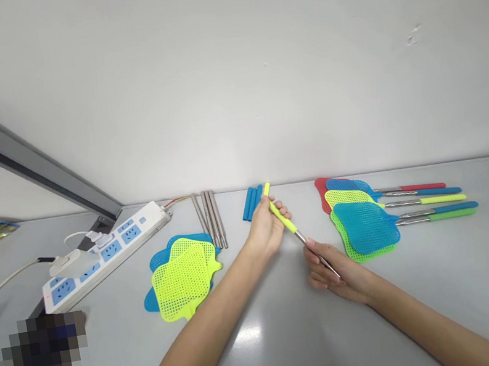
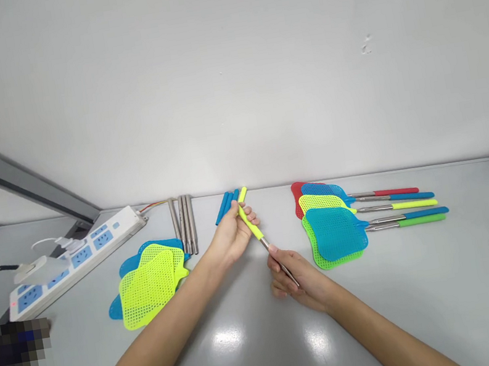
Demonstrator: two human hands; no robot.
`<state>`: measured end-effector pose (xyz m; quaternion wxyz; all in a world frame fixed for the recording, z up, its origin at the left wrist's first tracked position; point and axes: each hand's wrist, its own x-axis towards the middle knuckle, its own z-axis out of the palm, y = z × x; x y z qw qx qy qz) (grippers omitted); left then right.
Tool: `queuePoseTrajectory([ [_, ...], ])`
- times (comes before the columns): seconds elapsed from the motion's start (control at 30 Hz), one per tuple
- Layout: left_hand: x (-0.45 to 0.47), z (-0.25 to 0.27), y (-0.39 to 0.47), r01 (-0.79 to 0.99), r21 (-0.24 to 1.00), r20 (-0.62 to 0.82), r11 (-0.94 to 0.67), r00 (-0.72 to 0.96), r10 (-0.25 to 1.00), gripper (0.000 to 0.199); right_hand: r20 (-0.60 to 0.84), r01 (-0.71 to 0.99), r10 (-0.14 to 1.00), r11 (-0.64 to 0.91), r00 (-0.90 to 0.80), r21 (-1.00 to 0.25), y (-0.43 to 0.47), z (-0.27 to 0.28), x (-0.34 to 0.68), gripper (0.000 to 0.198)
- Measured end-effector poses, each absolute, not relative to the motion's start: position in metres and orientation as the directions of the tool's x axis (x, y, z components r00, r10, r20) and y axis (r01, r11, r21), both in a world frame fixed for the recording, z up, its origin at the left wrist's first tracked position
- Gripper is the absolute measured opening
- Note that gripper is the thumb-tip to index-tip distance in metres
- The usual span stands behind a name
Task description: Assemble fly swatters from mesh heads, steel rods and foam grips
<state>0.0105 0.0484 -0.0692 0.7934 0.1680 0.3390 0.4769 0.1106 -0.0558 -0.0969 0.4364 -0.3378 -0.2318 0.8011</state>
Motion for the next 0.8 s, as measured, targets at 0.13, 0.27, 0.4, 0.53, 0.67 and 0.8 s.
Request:
queuePoseTrajectory([
  [0.13,0.001,-0.049,0.051,-0.652,0.548,-0.306,0.524,0.428,0.851,0.031,-0.342,-0.522,0.809,-0.575,-0.478,-0.631,-0.056,-0.100,0.114,0.043],
  [0.27,-0.001,-0.046,0.049,-0.673,0.486,-0.264,0.558,0.496,0.828,0.035,-0.291,-0.487,0.788,-0.578,-0.543,-0.655,-0.057,-0.101,0.116,0.044],
  [0.4,0.000,-0.053,0.048,-0.692,0.412,-0.302,0.593,0.510,0.805,0.032,-0.243,-0.485,0.798,-0.543,-0.551,-0.685,-0.057,-0.101,0.113,0.043],
  [0.53,0.001,-0.054,0.048,-0.679,0.419,-0.287,0.603,0.531,0.797,0.031,-0.265,-0.480,0.779,-0.575,-0.568,-0.663,-0.055,-0.098,0.114,0.037],
  [0.67,0.002,-0.054,0.047,-0.671,0.420,-0.285,0.611,0.542,0.791,0.031,-0.286,-0.460,0.649,-0.725,-0.705,-0.512,-0.050,-0.100,0.123,0.032],
  [0.8,0.005,-0.059,0.046,-0.705,0.398,-0.310,0.586,0.498,0.810,0.029,-0.276,-0.477,0.604,-0.778,-0.747,-0.409,-0.047,-0.107,0.130,0.032],
])
